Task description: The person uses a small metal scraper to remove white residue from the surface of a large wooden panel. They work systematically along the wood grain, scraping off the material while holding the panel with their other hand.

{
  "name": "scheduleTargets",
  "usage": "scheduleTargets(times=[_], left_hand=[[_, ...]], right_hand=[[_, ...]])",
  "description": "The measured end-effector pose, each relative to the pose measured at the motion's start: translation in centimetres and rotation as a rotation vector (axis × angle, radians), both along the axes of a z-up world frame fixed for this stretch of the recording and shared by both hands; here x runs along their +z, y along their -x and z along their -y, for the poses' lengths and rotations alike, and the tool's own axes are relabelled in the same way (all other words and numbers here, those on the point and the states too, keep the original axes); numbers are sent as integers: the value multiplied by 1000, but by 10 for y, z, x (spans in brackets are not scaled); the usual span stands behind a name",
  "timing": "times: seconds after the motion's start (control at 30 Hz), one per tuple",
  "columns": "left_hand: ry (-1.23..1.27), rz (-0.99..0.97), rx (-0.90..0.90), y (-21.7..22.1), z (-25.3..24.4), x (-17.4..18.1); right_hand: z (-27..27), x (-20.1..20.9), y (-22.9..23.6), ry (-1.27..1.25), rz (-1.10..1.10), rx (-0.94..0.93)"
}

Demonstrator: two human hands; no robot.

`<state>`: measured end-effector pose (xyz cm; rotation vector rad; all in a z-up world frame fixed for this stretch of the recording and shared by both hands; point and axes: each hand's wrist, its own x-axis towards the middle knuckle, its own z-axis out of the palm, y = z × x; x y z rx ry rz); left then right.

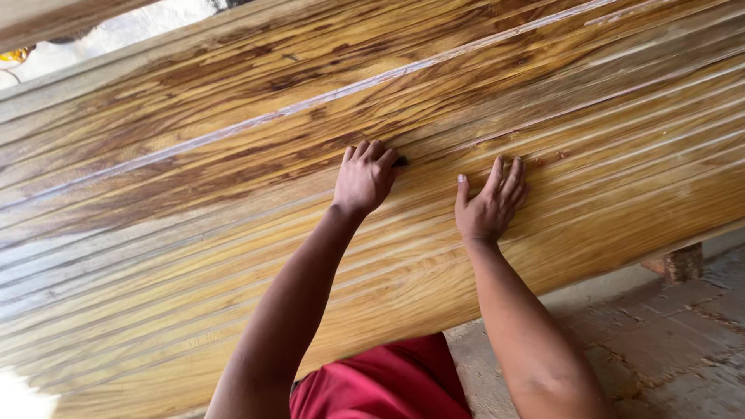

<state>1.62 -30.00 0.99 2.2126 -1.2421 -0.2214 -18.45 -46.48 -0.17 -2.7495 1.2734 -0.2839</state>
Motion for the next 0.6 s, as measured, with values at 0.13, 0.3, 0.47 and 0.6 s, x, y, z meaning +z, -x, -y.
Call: scheduleTargets(times=[0.13, 0.3, 0.47, 0.6], left_hand=[[-4, -3, -25, -7, -24, 2], [-2, 18, 10, -15, -88, 13], [1, 23, 0, -15, -108, 7], [144, 116, -59, -2, -53, -8]], right_hand=[[1, -2, 1, 2, 4, -5], [2, -3, -2, 9, 19, -2], [3, -6, 4, 6, 4, 10], [3, -2, 2, 21, -9, 18]])
